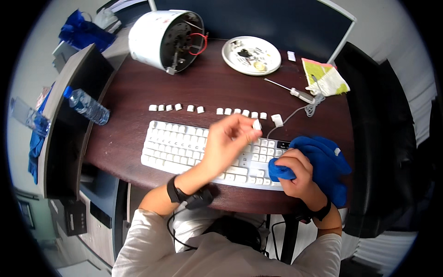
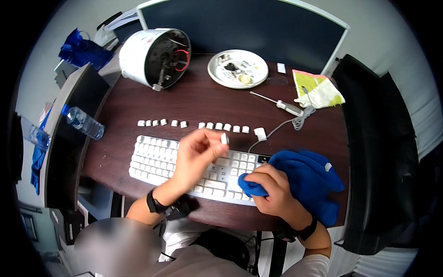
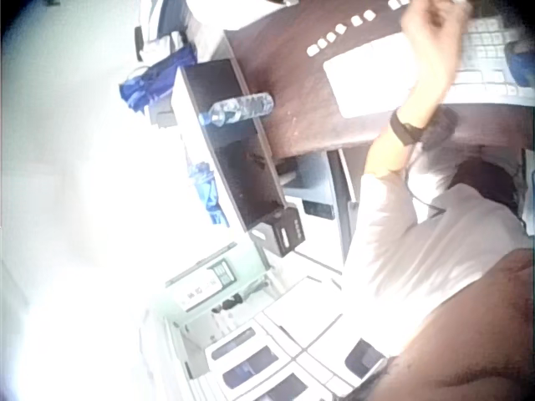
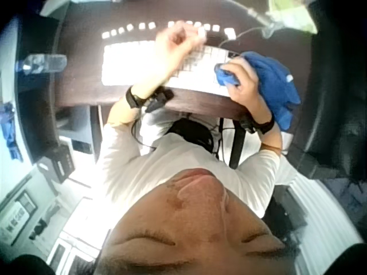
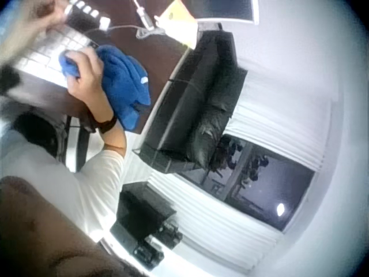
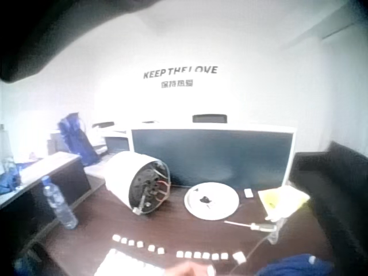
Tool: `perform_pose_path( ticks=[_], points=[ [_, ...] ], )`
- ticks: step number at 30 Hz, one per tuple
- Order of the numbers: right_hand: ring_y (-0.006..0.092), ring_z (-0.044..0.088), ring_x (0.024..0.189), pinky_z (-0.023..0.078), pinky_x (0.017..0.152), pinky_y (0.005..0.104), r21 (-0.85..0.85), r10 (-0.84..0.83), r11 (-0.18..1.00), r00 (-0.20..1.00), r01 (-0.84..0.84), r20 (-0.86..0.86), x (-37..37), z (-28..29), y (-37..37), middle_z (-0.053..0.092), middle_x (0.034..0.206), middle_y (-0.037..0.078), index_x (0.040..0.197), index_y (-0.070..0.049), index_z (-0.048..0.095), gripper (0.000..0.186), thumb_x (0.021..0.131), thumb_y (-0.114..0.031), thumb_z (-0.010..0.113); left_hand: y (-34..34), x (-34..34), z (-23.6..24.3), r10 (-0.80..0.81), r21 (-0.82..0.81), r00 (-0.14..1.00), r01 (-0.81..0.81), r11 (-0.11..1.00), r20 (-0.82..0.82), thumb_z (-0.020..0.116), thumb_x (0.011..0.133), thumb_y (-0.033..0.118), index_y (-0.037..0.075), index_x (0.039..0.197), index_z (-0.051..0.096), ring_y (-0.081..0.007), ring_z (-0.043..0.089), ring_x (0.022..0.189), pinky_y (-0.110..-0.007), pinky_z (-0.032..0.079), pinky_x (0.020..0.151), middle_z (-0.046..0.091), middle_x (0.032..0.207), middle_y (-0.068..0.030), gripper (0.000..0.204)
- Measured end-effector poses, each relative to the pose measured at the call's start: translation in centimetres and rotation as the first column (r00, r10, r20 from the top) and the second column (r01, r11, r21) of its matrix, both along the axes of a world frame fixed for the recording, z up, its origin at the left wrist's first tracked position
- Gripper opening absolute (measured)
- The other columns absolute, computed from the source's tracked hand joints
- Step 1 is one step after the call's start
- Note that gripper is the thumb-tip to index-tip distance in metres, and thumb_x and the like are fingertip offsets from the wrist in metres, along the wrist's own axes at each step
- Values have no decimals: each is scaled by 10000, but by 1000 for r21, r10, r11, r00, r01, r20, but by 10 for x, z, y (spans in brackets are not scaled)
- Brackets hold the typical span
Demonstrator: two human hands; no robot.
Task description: The person cleans individual white keyboard keycaps using a blue cloth. They pick up each keycap from a row on the desk, wipe it thoroughly, and place it back down. The process is repeated for multiple keycaps in a sequential manner.
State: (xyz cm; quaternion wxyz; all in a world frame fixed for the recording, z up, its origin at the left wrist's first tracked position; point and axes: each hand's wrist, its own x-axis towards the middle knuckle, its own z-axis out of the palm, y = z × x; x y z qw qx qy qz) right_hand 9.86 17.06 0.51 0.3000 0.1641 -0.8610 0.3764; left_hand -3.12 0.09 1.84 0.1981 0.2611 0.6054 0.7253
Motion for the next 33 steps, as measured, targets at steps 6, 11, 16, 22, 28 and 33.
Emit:
perform_pose_path(
  ticks=[6,11,16,22,28,33],
  points=[
    [266,591,713,479,624,316,-29,-57,998,998,56,-13,0,-5,5,577,868,147,939,6,581,306,645,77,632,-40,-75,38,-157,-471,767,-206,857,-622,708,740,61,-5,868,653,-179,582,607,-295,468,575,623,725,-97,154],
    [263,590,720,479,632,314,-43,-52,998,998,50,-34,-1,-4,5,575,870,150,954,9,572,309,657,73,629,-52,-136,15,-490,-675,558,-184,714,-670,650,735,78,50,830,660,-253,611,764,-355,495,679,644,759,-86,99],
    [262,591,727,479,636,315,-41,-60,997,998,59,-22,0,-3,6,574,873,149,956,9,569,298,670,64,634,-43,-147,-7,-660,-776,420,-223,590,-622,651,708,47,66,839,668,-260,570,866,-373,473,769,626,799,-58,133],
    [259,591,725,477,633,313,-36,-55,998,998,54,-26,1,-2,6,574,873,149,958,8,569,298,673,59,639,-36,-148,-19,-690,-763,327,-233,603,-646,649,702,40,83,865,679,-268,562,896,-372,470,797,625,859,-55,172],
    [258,591,717,477,632,313,-41,-46,998,998,45,-33,0,-3,7,574,871,150,956,11,568,296,674,53,647,-38,-148,-20,-691,-757,309,-275,593,-654,635,705,25,112,962,690,-257,524,1000,-367,425,897,624,942,-46,277],
    [259,592,716,478,632,314,-37,-49,998,998,48,-29,0,-3,6,575,871,150,953,13,566,293,674,52,646,-42,-150,-19,-729,-791,306,-262,553,-612,647,715,57,112,1017,685,-254,506,1048,-374,399,929,629,978,-39,309]
  ],
)
